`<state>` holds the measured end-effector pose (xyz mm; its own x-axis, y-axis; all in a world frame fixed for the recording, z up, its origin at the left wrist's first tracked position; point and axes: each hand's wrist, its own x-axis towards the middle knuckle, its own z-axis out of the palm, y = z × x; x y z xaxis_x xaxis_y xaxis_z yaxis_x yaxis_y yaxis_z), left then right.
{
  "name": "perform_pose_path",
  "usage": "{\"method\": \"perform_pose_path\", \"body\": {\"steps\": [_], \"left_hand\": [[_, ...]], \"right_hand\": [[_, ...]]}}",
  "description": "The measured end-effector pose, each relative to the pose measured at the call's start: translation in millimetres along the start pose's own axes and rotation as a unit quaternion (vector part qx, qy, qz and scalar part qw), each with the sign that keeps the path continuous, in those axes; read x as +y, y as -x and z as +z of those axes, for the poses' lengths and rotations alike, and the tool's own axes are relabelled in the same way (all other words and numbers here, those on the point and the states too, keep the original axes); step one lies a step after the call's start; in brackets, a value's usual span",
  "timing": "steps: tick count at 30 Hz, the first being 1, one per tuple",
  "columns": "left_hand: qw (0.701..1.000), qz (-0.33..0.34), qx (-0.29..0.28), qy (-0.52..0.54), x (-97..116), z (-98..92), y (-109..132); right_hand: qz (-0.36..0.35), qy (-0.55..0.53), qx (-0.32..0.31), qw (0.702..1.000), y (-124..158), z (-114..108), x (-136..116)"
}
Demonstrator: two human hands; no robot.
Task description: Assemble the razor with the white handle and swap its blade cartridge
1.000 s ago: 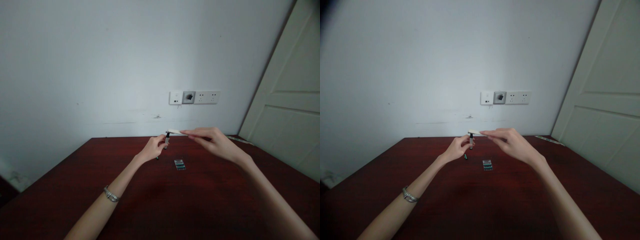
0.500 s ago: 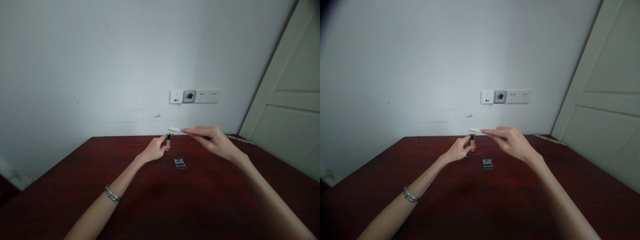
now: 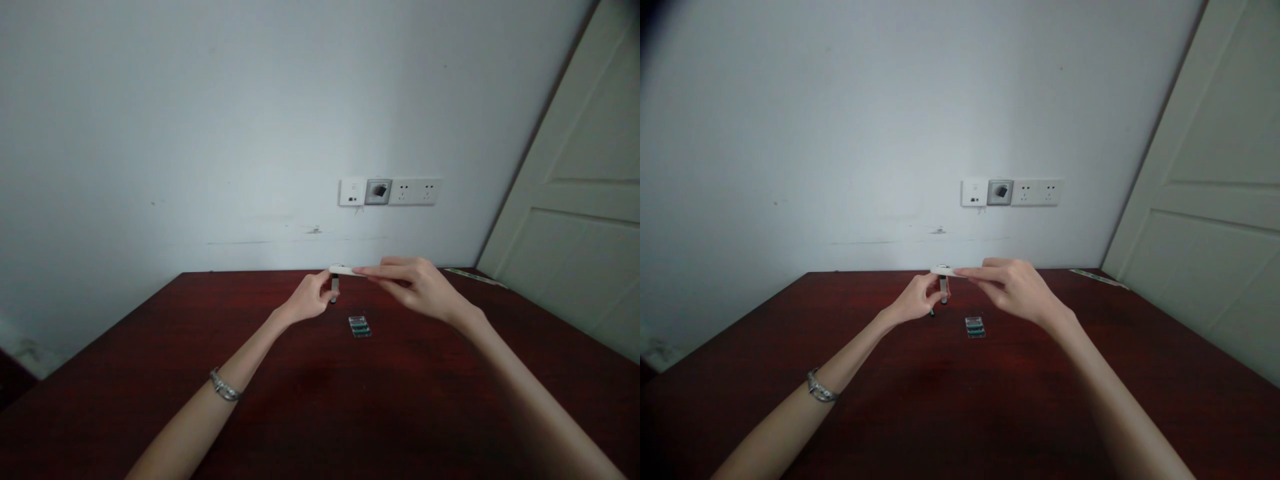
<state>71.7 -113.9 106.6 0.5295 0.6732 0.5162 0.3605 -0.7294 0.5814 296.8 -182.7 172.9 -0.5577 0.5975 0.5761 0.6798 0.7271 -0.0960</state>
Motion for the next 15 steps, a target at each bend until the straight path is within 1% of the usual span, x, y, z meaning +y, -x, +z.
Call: {"method": "perform_pose_path", "body": {"steps": [3,5,8,10,12,15], "left_hand": [[1.0,0.004,-0.003,0.011,-1.7,-0.2,0.2],[1.0,0.004,-0.005,0.018,-4.6,-1.9,1.9],[1.0,0.001,-0.006,0.019,-9.8,-5.2,5.2],[1.0,0.001,-0.006,0.017,-11.6,-6.0,6.3],[1.0,-0.001,-0.006,0.014,-10.8,-4.9,5.9],[1.0,-0.005,-0.004,0.016,-7.0,-2.4,3.8]], "right_hand": [[-0.001,0.03,0.0,1.0,1.3,-3.3,2.7],[0.011,0.038,-0.002,0.999,3.9,-9.1,8.2],[0.044,0.028,0.007,0.999,7.8,-17.7,15.4],[0.055,0.005,0.017,0.998,7.9,-18.6,14.0],[0.042,-0.021,0.019,0.999,5.3,-14.5,7.2],[0.009,-0.027,0.0,1.0,0.4,-6.2,-1.7]]}}
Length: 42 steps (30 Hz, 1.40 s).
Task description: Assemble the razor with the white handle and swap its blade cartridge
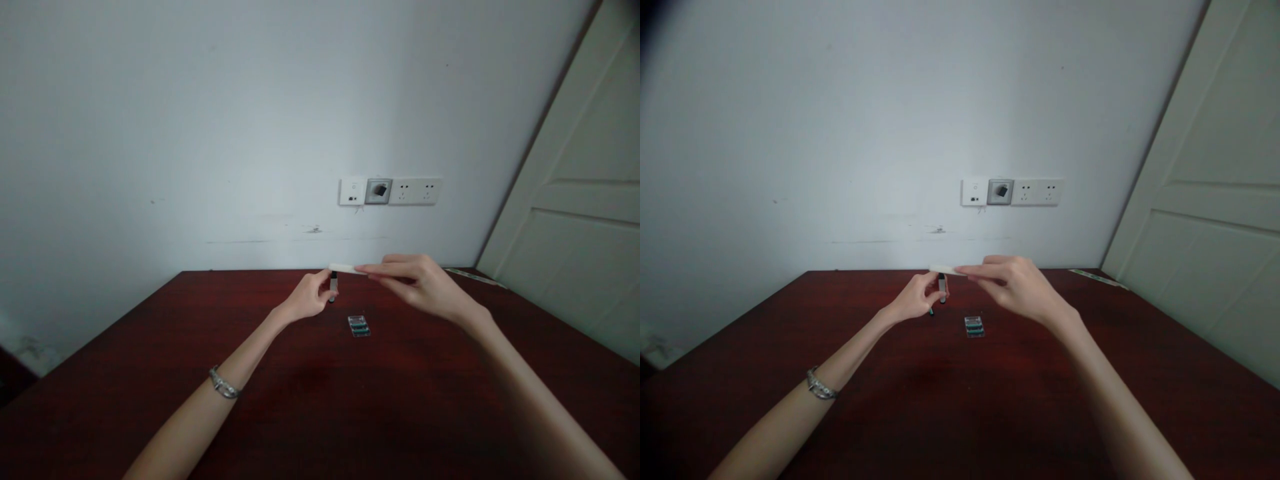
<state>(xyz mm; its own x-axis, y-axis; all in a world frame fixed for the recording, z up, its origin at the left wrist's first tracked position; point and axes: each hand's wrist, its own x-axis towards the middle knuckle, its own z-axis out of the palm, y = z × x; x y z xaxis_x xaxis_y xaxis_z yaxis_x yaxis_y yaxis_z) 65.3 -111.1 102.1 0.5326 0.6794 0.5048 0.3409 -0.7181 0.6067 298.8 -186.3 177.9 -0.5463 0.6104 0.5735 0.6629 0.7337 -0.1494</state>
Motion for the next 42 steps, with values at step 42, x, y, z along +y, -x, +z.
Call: {"method": "perform_pose_path", "body": {"steps": [42], "left_hand": [[0.991,-0.005,-0.017,0.136,19.0,-17.0,8.4]], "right_hand": [[0.0,0.016,0.08,0.997,0.7,9.1,-16.9]]}}
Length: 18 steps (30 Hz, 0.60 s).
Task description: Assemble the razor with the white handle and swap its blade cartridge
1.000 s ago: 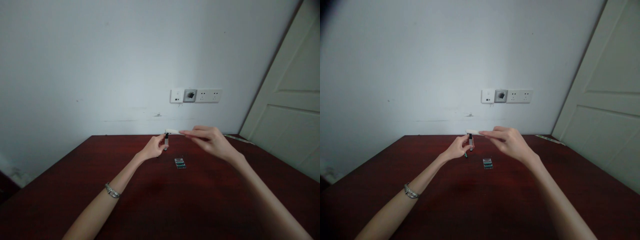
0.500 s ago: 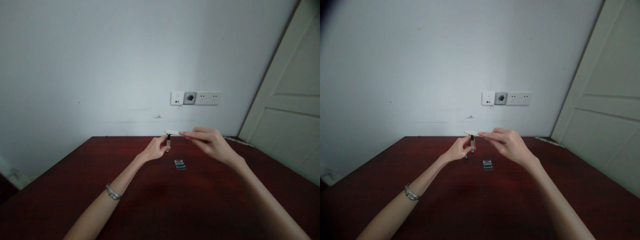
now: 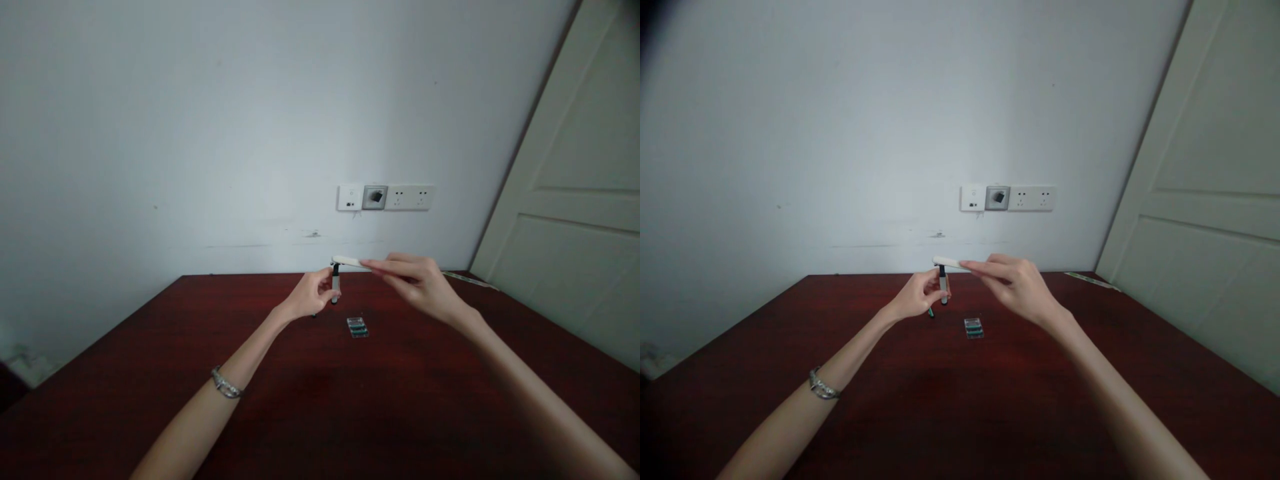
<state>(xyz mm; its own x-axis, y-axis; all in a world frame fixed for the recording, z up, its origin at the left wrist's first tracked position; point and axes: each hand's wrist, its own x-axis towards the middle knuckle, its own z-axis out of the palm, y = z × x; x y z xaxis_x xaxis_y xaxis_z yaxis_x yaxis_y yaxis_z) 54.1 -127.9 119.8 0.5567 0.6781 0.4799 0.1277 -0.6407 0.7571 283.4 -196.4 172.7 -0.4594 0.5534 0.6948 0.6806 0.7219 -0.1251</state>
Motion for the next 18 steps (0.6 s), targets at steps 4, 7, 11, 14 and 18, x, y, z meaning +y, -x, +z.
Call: {"method": "perform_pose_path", "body": {"steps": [4,7,11,14,18], "left_hand": [[1.0,0.008,-0.006,-0.019,-1.6,-2.6,1.6],[1.0,0.01,-0.008,-0.017,-1.3,-4.7,1.9],[1.0,0.006,-0.001,-0.011,1.1,-5.0,1.2],[1.0,0.008,-0.002,-0.027,1.1,-4.8,1.6],[1.0,0.007,-0.013,-0.025,-2.0,-6.2,2.6]], "right_hand": [[-0.016,0.063,-0.026,0.998,0.2,-8.5,5.7],[0.001,0.076,-0.014,0.997,1.4,-22.6,17.9],[-0.001,0.066,0.01,0.998,-1.1,-21.1,7.7],[-0.029,0.092,0.0,0.995,-2.9,-9.2,-5.4],[-0.033,0.11,-0.015,0.993,1.1,-8.4,3.2]]}}
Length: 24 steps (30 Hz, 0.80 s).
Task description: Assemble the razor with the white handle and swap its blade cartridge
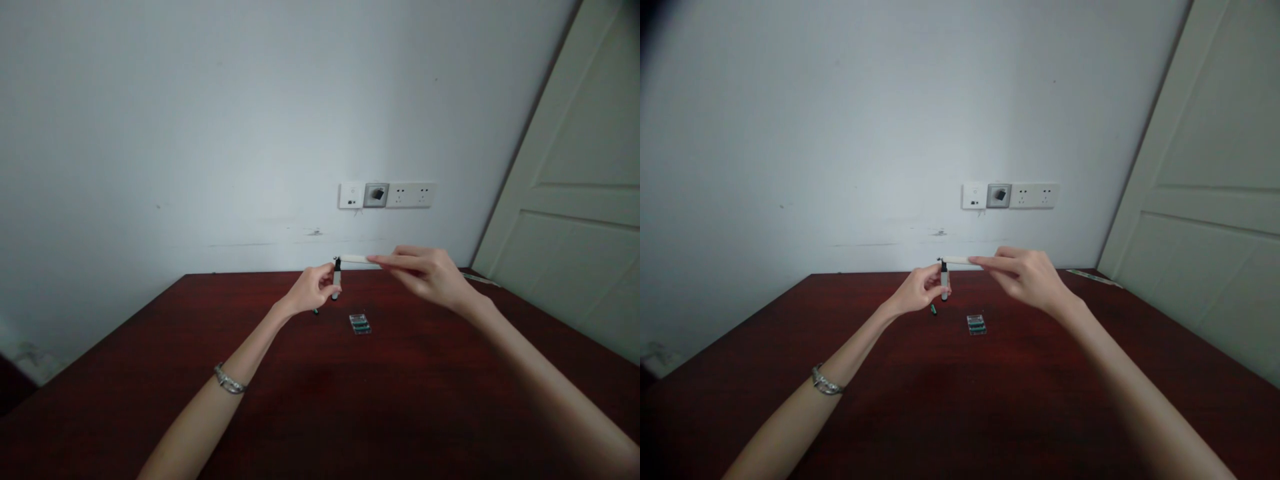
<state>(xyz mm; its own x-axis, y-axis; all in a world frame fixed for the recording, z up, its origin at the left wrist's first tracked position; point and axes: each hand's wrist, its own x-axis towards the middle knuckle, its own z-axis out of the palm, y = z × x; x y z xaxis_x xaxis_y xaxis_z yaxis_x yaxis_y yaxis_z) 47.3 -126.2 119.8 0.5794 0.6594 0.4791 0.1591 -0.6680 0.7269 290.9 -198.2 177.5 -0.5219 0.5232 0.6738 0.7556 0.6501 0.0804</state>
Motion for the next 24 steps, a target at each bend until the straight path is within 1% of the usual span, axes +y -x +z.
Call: {"method": "perform_pose_path", "body": {"steps": [2,4,7,9,12,15,18,21,24], "left_hand": [[1.0,-0.003,-0.002,0.009,-2.3,-0.8,0.0],[1.0,-0.004,-0.001,0.012,-4.8,-1.2,-0.6],[1.0,-0.001,0.002,0.002,-7.5,-1.0,-1.4],[1.0,-0.001,0.004,-0.003,-8.0,-0.7,-1.6],[1.0,0.0,0.003,-0.001,-6.9,-1.2,-1.3],[1.0,-0.004,0.005,0.005,-6.2,-3.6,-1.0],[1.0,-0.012,0.008,0.014,-8.0,-5.6,-1.1],[1.0,-0.009,0.003,0.0,-10.1,-4.5,-1.5],[1.0,0.0,-0.003,-0.019,-9.7,-2.2,-1.7]], "right_hand": [[0.011,0.005,0.0,1.0,3.6,-3.2,10.1],[0.02,0.003,0.014,1.0,4.5,-6.3,14.6],[0.021,-0.028,0.053,0.998,-0.4,-6.7,5.6],[0.01,-0.028,0.061,0.998,-5.2,-4.8,-5.1],[-0.008,0.025,0.035,0.999,-7.4,-3.6,-11.5],[-0.007,0.062,0.005,0.998,-2.9,-7.7,-1.8],[0.018,0.068,0.016,0.997,-0.6,-12.6,6.1],[0.019,0.047,0.03,0.998,-6.8,-10.7,-2.7],[-0.01,0.034,0.007,0.999,-15.1,-3.8,-15.6]]}}
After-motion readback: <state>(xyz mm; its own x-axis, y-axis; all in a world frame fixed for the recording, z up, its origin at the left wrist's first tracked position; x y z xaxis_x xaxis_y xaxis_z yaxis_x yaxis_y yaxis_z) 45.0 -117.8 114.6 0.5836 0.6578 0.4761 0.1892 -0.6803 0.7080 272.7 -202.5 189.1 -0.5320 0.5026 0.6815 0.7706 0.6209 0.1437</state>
